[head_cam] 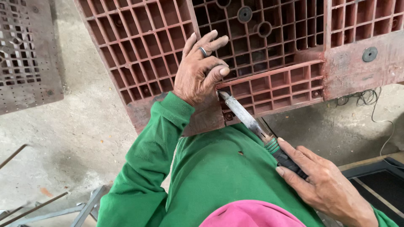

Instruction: The person uses a soldering iron to smooth the edges of a reddish-brown plastic grid panel. They hold the panel steady with one hand while applying the hot tip along the seams and corners to melt and flatten rough edges.

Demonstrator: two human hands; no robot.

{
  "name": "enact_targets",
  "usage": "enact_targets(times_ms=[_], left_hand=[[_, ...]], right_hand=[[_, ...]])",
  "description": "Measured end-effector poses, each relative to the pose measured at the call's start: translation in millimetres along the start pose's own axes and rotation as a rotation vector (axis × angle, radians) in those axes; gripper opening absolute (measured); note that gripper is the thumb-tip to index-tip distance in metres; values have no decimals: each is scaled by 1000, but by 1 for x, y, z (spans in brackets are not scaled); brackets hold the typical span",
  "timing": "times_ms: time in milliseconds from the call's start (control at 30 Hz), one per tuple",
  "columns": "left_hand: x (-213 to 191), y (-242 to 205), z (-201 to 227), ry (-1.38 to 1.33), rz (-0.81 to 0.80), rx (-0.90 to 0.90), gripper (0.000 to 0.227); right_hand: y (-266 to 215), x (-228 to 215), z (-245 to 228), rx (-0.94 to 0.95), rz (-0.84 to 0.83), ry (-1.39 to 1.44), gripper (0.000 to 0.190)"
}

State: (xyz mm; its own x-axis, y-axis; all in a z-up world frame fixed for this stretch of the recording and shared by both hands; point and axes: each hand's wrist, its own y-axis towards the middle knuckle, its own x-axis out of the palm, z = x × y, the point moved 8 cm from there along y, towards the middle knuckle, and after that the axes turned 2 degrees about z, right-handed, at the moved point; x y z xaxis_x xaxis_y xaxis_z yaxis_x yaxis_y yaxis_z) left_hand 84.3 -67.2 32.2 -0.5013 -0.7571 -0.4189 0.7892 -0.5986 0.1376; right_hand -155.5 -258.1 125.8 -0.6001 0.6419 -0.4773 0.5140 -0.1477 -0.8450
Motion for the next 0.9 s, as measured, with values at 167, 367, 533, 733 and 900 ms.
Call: enact_targets(times_ms=[167,367,533,733,900], left_hand=[[-2,1,0,-8,-11,-26,44],[-1,-4,-13,-30,40,-17,30],[-10,-9,-23,-35,317,-64,20],[-18,-44,-21,500,570,-267,26],[-16,-56,-24,684,572,-486,49]], right_hand=[[1,-4,0,-26,22,-41,76],[5,-11,-8,10,-35,-131,78],[10,-25,-11,-8,-78,-192,73],[23,-47,-26,-361,-33,-220,72],[32,-58,-28,-469,-14,-360,78]])
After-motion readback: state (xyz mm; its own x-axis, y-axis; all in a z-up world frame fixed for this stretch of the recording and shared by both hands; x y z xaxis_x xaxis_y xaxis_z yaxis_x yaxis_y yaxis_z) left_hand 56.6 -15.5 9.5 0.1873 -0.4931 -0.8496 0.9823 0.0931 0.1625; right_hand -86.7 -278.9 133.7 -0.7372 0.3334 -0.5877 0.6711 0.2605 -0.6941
